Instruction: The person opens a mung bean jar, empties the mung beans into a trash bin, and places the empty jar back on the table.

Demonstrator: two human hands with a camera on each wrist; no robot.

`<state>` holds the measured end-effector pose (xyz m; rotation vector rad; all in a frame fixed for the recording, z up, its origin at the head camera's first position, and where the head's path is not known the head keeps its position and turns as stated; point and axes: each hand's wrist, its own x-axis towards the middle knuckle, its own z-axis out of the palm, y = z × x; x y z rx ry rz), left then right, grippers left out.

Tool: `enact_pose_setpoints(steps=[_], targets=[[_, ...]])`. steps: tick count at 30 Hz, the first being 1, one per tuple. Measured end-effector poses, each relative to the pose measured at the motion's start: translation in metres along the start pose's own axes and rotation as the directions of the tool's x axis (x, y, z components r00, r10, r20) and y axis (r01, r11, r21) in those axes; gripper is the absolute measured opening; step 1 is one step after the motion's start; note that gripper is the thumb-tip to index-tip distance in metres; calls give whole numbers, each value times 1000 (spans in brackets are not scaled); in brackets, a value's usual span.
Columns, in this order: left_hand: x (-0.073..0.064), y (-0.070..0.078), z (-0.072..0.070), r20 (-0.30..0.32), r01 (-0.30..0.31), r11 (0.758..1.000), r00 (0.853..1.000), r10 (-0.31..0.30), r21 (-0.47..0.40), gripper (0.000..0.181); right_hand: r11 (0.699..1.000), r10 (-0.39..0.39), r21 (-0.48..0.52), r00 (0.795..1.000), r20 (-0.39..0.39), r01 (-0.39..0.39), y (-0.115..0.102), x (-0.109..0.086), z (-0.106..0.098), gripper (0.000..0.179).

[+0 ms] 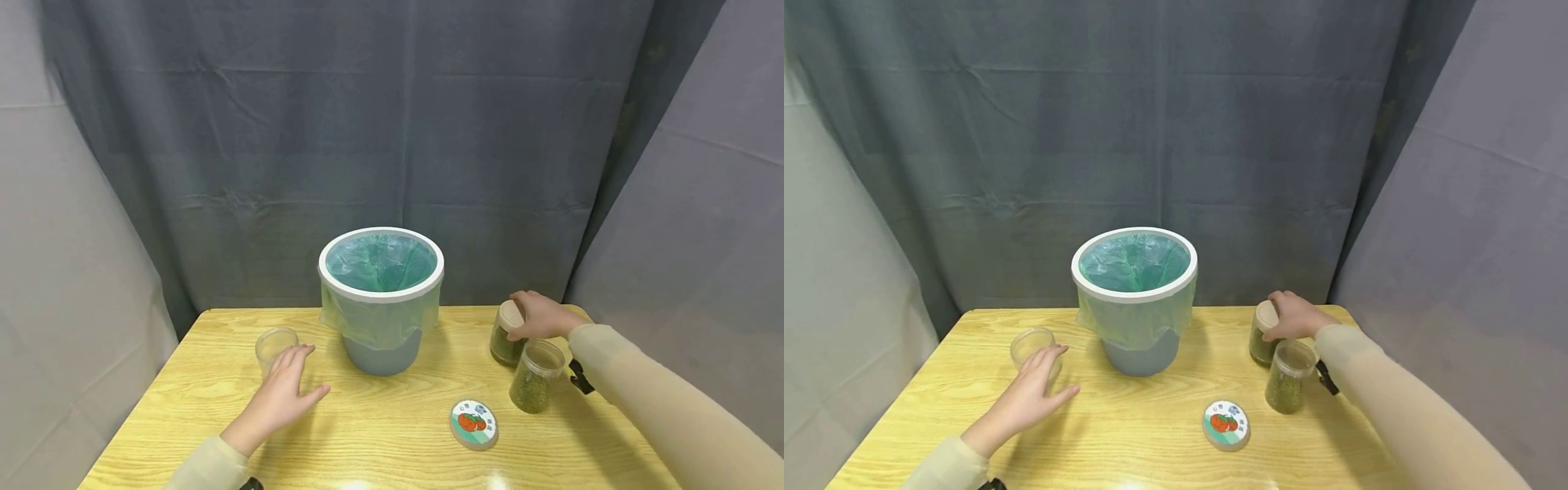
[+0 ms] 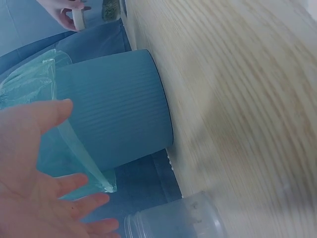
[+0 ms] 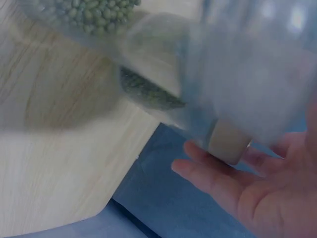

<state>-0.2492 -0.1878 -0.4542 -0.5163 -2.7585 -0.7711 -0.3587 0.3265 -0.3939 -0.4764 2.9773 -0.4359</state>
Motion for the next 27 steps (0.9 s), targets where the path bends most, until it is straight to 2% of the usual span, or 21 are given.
enact_pose_setpoints(steps=[4,11,15,19,23,27], targets=[[-1,1,2,-2,2,1000,1000,-2,-2,74,1000,-1,-4,997,-73,1,1,-1,-7,93],[-3,1,4,-6,-11,1000,1000,11,-8,74,999,39,12,984,-174,-37,-13,-10,-31,97],[-4,2,3,3,-11,1000,1000,11,-10,73,998,53,47,977,-208,-44,-21,-18,-46,103],[-3,4,2,19,-4,1000,1000,4,-16,71,991,76,124,972,-224,-49,-28,-27,-56,107],[-2,6,1,20,6,999,1000,-5,-38,67,983,98,174,960,-262,-53,-35,-35,-60,105],[-2,8,1,-9,-5,998,1000,4,-58,59,982,102,181,949,-299,-48,-43,-43,-62,97]])
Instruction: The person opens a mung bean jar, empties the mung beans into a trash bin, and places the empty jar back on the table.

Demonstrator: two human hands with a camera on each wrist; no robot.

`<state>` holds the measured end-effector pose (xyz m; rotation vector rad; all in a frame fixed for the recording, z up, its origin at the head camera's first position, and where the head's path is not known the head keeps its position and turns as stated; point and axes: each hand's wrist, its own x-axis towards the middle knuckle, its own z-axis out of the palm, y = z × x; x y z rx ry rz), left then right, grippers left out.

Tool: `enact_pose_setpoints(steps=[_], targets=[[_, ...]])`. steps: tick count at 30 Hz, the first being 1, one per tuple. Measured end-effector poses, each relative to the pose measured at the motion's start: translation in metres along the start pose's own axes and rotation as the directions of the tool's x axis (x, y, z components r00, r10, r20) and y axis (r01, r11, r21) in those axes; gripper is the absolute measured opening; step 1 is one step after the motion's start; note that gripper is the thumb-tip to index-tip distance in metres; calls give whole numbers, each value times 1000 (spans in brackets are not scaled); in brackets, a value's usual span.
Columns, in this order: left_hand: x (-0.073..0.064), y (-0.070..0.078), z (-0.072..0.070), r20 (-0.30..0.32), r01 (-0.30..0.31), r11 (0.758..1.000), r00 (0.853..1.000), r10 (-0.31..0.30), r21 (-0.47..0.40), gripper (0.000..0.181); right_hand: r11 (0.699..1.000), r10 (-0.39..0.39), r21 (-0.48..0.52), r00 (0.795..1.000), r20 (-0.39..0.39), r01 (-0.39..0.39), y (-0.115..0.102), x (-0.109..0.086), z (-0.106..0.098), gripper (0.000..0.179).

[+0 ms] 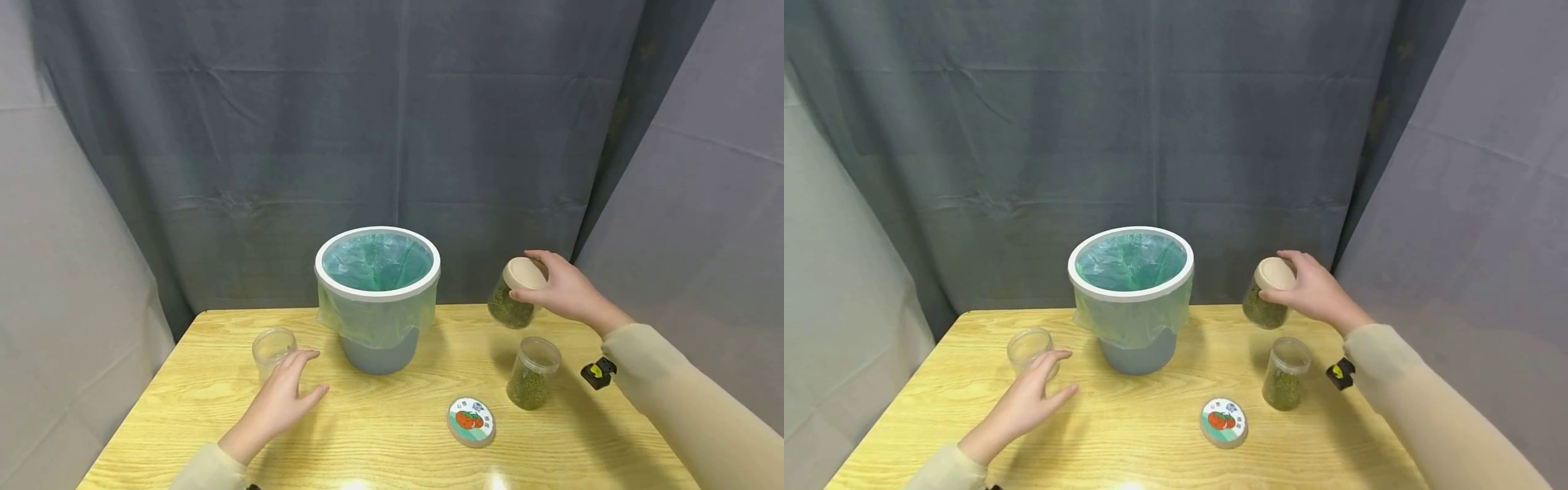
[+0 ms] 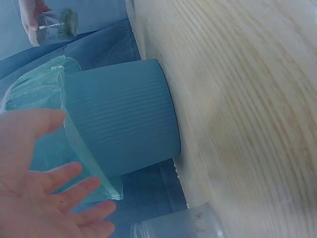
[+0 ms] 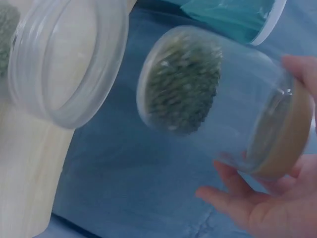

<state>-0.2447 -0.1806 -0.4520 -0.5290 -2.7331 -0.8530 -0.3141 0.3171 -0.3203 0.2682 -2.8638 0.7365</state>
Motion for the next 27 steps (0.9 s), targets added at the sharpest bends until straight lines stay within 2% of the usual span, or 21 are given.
enact_pose_setpoints(steps=[7,16,19,22,27], targets=[[-1,5,2,-92,-46,999,995,44,-20,47,1000,-23,9,997,-68,24,-25,-18,-9,84],[-5,28,-2,-154,-126,988,982,111,-93,40,995,-86,36,989,-120,91,-64,-45,-9,77],[-4,33,-3,-156,-140,984,980,121,-114,40,992,-109,44,983,-148,117,-75,-54,-4,74],[-3,37,-5,-139,-125,981,985,104,-148,43,988,-128,65,977,-173,141,-85,-63,1,73],[-2,49,-6,-63,-67,965,997,53,-253,48,976,-164,108,962,-219,191,-100,-78,9,72]])
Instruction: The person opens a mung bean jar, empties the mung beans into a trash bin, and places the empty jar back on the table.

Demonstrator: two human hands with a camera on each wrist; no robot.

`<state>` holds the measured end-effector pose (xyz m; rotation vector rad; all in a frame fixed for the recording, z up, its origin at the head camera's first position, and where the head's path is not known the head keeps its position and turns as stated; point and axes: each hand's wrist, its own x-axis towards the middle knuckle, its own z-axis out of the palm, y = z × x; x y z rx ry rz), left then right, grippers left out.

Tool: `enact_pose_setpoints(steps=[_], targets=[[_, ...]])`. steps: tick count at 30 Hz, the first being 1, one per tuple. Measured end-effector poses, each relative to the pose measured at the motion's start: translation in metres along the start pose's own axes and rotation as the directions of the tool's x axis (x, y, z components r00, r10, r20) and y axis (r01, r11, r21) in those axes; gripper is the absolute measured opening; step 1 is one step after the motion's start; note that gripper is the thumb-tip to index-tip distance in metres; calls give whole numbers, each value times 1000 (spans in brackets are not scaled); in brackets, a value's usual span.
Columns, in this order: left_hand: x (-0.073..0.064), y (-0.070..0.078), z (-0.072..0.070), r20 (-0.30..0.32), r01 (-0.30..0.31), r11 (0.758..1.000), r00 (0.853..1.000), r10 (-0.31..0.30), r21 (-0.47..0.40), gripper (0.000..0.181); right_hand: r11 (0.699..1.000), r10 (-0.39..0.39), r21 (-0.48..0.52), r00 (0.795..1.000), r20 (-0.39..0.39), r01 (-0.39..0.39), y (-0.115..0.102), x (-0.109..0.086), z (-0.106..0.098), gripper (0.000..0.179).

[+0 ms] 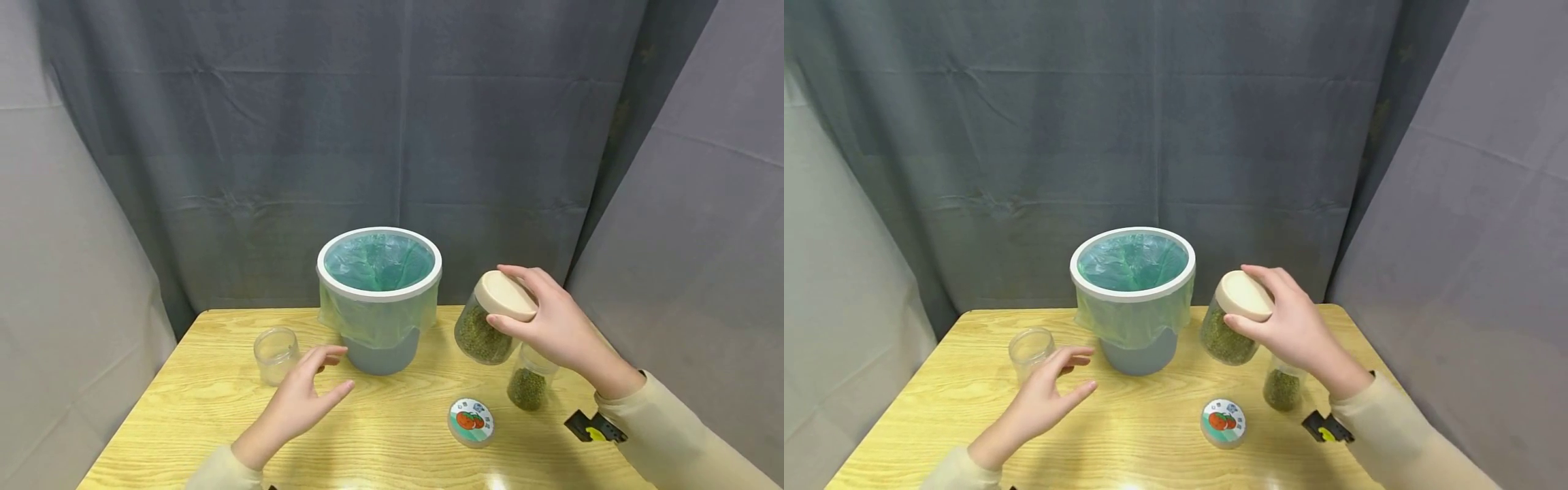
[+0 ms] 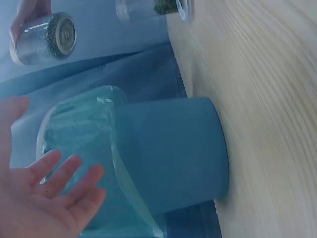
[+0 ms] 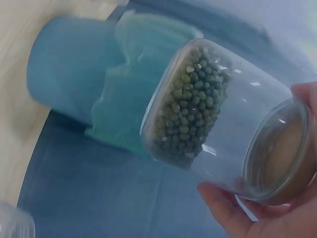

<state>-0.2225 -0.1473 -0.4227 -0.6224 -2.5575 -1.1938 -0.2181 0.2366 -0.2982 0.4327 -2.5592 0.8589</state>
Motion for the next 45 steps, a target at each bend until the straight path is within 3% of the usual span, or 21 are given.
enact_pose_setpoints(steps=[4,11,21,25,30,37,40,45], targets=[[-1,9,3,60,21,996,998,-16,-81,55,999,-29,40,999,-20,30,-12,-10,7,72],[-4,28,12,143,-14,978,989,44,-207,73,993,-54,101,998,-28,56,-30,-25,21,75],[2,53,27,185,-15,934,979,87,-358,81,980,-85,175,996,-35,89,-41,-40,43,78],[4,57,30,227,-19,910,966,123,-415,81,972,-101,209,994,-34,106,-44,-45,52,79],[4,58,34,308,9,846,934,184,-534,83,955,-107,277,994,-13,106,-48,-51,62,80],[2,55,47,412,132,698,876,250,-704,91,928,-145,346,989,5,134,-51,-59,76,83],[-1,54,52,430,175,651,866,255,-738,92,922,-175,352,985,-4,165,-52,-62,81,84],[-3,53,54,453,228,630,863,221,-742,88,910,-197,367,980,-23,191,-51,-63,87,85]])
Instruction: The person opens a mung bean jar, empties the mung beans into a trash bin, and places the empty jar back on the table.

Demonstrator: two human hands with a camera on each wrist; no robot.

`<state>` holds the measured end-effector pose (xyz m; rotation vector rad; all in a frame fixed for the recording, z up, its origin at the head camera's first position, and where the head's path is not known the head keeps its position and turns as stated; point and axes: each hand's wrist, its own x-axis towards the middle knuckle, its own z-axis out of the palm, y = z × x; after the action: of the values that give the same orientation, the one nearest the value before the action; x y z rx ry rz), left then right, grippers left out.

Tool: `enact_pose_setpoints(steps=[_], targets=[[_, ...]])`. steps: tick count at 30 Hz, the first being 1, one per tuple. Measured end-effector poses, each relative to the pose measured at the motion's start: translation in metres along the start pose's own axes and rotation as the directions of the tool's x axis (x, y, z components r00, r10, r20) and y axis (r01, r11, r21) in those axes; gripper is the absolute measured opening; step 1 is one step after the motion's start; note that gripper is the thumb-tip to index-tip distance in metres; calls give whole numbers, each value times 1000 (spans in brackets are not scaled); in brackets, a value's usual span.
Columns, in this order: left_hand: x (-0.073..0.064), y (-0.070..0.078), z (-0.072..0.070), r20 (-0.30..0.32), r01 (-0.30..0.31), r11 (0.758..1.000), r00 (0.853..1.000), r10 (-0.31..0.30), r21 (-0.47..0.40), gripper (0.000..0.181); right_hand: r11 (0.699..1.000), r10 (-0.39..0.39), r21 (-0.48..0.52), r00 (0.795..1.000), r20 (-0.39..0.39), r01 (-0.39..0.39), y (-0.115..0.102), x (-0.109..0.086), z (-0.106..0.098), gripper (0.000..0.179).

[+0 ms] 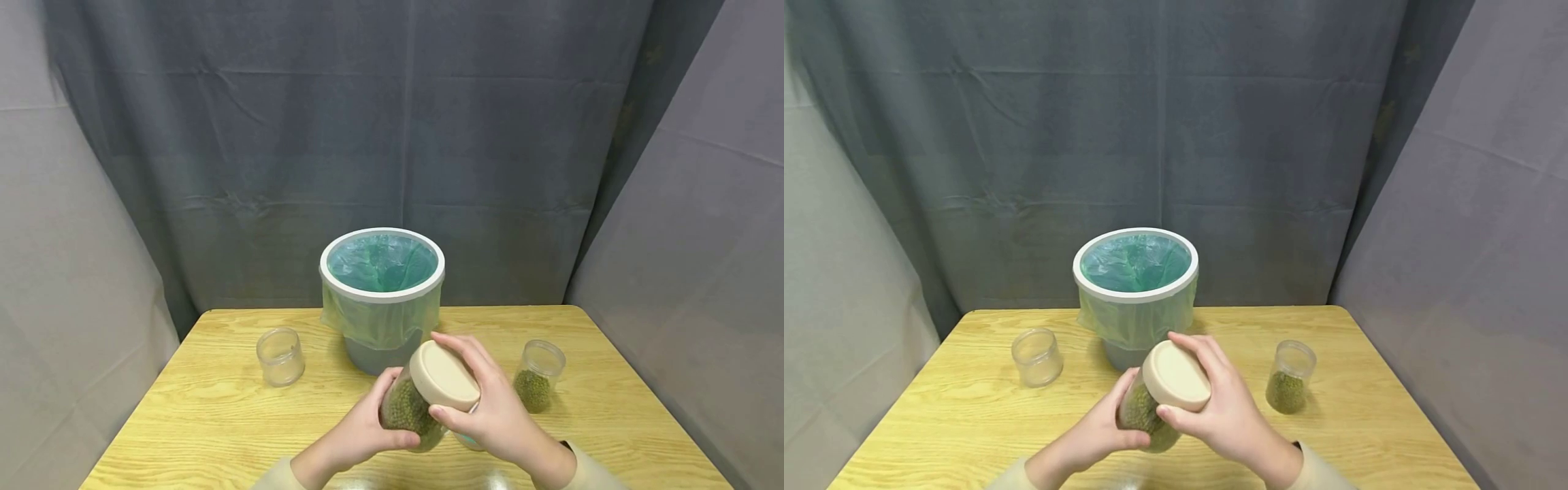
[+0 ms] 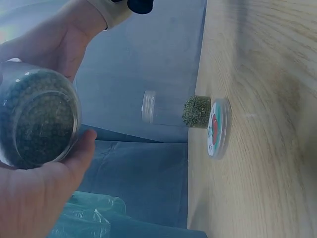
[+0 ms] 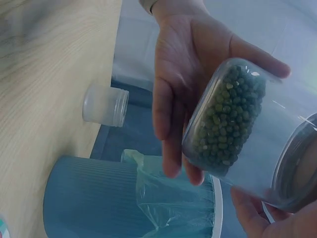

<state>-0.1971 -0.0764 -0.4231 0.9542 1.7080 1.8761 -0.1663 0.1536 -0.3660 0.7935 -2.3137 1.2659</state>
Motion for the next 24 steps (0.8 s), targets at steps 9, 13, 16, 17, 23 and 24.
enact_pose_setpoints(steps=[9,13,16,17,23,24], targets=[[-2,4,-7,-102,6,997,995,2,79,76,998,55,17,998,25,-56,4,0,3,85],[-3,5,-12,-134,2,997,991,8,76,76,993,77,80,996,52,-81,5,2,4,84],[-3,6,-15,-144,5,999,990,2,46,75,987,87,131,993,76,-96,5,4,3,82],[-3,6,-16,-148,5,999,989,1,40,74,985,90,139,992,84,-101,5,5,4,82],[-3,6,-23,-180,23,999,983,-16,34,75,980,121,145,985,120,-138,8,9,5,82],[-3,5,-25,-188,29,999,982,-21,35,75,980,128,138,984,125,-145,9,9,6,82]])
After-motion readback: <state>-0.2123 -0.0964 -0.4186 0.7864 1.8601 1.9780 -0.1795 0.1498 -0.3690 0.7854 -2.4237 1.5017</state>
